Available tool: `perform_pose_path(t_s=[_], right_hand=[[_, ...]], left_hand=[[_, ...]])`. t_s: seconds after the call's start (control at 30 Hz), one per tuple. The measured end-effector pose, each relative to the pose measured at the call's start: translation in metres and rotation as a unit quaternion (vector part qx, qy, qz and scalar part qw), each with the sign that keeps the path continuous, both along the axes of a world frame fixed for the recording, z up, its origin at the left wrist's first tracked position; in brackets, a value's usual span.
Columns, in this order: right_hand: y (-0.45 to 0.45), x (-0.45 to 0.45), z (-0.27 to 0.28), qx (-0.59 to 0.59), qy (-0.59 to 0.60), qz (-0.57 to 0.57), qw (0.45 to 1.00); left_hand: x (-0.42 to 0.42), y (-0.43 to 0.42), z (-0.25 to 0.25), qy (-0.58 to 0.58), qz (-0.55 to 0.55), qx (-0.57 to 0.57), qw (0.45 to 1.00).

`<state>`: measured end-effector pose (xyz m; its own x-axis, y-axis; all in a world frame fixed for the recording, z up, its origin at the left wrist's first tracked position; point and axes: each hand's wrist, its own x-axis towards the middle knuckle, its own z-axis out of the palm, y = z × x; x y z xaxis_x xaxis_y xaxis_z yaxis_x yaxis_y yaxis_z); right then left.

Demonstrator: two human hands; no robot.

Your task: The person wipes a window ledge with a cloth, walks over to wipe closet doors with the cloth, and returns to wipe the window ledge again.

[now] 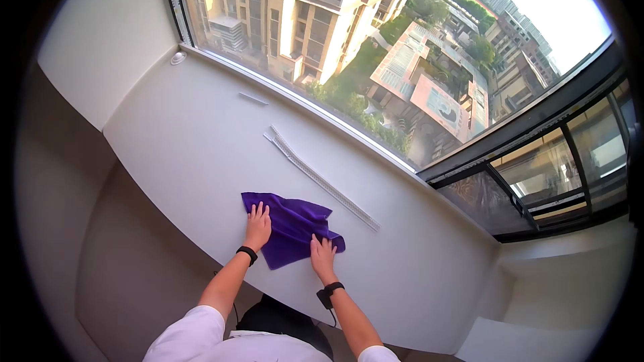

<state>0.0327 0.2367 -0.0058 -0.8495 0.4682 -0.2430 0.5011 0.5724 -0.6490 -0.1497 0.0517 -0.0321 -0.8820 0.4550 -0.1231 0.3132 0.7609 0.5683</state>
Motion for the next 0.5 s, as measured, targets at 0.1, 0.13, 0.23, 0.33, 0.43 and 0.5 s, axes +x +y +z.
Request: perform_pose_path(t_s=[0.1, 0.13, 0.23, 0.33, 0.43, 0.5], right_hand=[[-0.031, -0.009, 0.000, 0.021, 0.020, -0.005, 1.000], [-0.042, -0.002, 0.001, 0.037, 0.000, 0.023, 0.999], [-0.067, 0.050, -0.001, 0.041, -0.013, 0.129, 0.991], [-0.064, 0.110, 0.005, 0.051, -0.034, 0.199, 0.978], [-0.023, 0.136, 0.008, 0.048, -0.057, 0.192, 0.978], [0.006, 0.128, 0.003, 0.070, -0.056, 0.155, 0.984]], left_hand=[[0.018, 0.017, 0.006, -0.009, 0.027, 0.005, 1.000], [0.031, 0.017, 0.009, -0.018, 0.007, 0.003, 1.000], [0.085, -0.003, 0.011, -0.001, -0.104, 0.005, 0.995], [0.132, -0.033, 0.015, 0.026, -0.226, -0.008, 0.974], [0.133, -0.044, 0.019, 0.030, -0.270, -0.016, 0.962], [0.116, -0.033, 0.011, 0.045, -0.254, -0.011, 0.966]])
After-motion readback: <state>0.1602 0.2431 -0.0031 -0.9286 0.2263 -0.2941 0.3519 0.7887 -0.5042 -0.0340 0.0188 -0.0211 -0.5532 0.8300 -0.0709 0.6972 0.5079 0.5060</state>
